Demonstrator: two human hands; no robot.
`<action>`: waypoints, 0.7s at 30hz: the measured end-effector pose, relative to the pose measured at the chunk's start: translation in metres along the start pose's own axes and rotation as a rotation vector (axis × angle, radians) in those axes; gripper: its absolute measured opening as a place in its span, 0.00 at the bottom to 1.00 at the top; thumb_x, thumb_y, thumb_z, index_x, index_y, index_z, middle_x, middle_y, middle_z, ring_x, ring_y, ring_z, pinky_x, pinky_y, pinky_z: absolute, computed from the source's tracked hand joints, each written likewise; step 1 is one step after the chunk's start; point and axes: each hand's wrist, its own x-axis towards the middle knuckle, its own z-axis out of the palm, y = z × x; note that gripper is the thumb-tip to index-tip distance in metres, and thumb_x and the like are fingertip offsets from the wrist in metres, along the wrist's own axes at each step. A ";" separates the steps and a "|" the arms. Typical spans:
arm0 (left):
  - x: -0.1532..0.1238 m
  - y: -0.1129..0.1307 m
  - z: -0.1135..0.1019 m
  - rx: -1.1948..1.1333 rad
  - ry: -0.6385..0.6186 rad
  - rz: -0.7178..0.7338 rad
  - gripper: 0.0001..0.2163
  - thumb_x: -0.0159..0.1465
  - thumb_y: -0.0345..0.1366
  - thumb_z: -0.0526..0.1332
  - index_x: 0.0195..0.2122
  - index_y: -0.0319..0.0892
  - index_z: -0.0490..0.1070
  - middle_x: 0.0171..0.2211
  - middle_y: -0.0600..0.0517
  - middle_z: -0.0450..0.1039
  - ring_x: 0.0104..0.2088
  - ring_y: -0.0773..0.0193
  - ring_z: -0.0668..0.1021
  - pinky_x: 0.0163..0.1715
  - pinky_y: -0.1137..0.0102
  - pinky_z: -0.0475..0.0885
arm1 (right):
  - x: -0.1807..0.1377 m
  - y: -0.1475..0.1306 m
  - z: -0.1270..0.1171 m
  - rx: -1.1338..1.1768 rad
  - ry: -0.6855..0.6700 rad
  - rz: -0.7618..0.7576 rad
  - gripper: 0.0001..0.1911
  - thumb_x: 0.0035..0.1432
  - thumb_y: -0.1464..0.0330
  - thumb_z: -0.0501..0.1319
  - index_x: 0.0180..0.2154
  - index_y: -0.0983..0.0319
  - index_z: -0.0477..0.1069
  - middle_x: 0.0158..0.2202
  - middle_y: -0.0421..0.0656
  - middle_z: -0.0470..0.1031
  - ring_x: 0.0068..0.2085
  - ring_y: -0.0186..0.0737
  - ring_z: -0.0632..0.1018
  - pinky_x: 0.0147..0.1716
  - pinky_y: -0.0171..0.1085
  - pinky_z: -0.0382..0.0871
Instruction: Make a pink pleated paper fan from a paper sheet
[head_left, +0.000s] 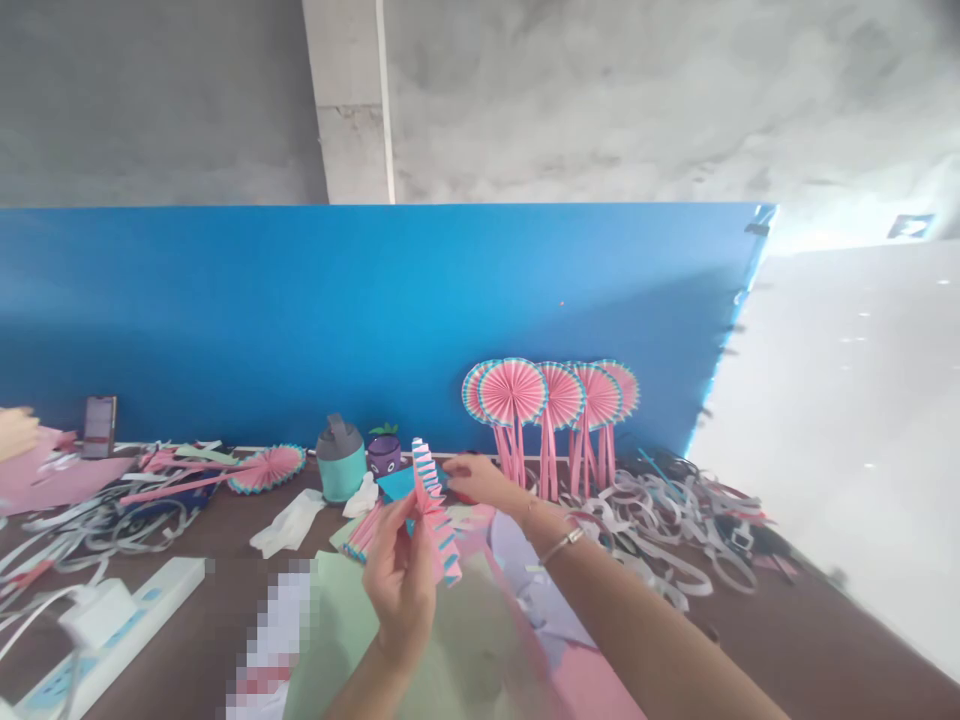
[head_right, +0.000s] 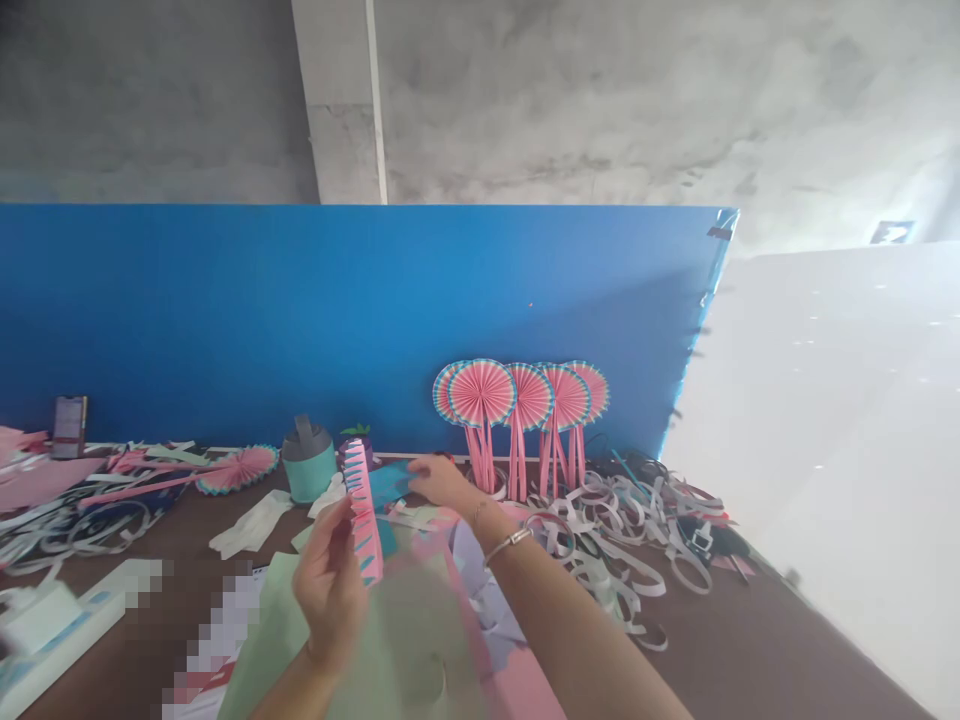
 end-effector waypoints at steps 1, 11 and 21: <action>0.001 -0.003 -0.001 0.013 0.027 -0.004 0.13 0.60 0.40 0.63 0.43 0.41 0.76 0.37 0.47 0.76 0.38 0.60 0.77 0.37 0.69 0.74 | 0.012 -0.004 -0.007 -0.039 0.063 -0.015 0.15 0.48 0.77 0.59 0.39 0.62 0.75 0.36 0.44 0.77 0.39 0.44 0.77 0.44 0.43 0.71; 0.005 -0.022 -0.003 -0.031 0.115 -0.209 0.16 0.59 0.45 0.63 0.45 0.42 0.75 0.39 0.47 0.77 0.40 0.59 0.78 0.38 0.69 0.73 | 0.014 -0.075 -0.098 -0.361 0.672 -0.327 0.24 0.54 0.79 0.51 0.53 0.66 0.66 0.56 0.54 0.65 0.61 0.46 0.60 0.61 0.48 0.52; 0.010 -0.030 0.007 -0.214 0.006 -0.665 0.19 0.46 0.41 0.71 0.40 0.42 0.76 0.32 0.53 0.77 0.30 0.67 0.76 0.29 0.76 0.70 | -0.110 -0.058 -0.173 -0.655 0.755 0.330 0.14 0.47 0.69 0.56 0.37 0.61 0.75 0.26 0.44 0.75 0.29 0.45 0.75 0.32 0.42 0.68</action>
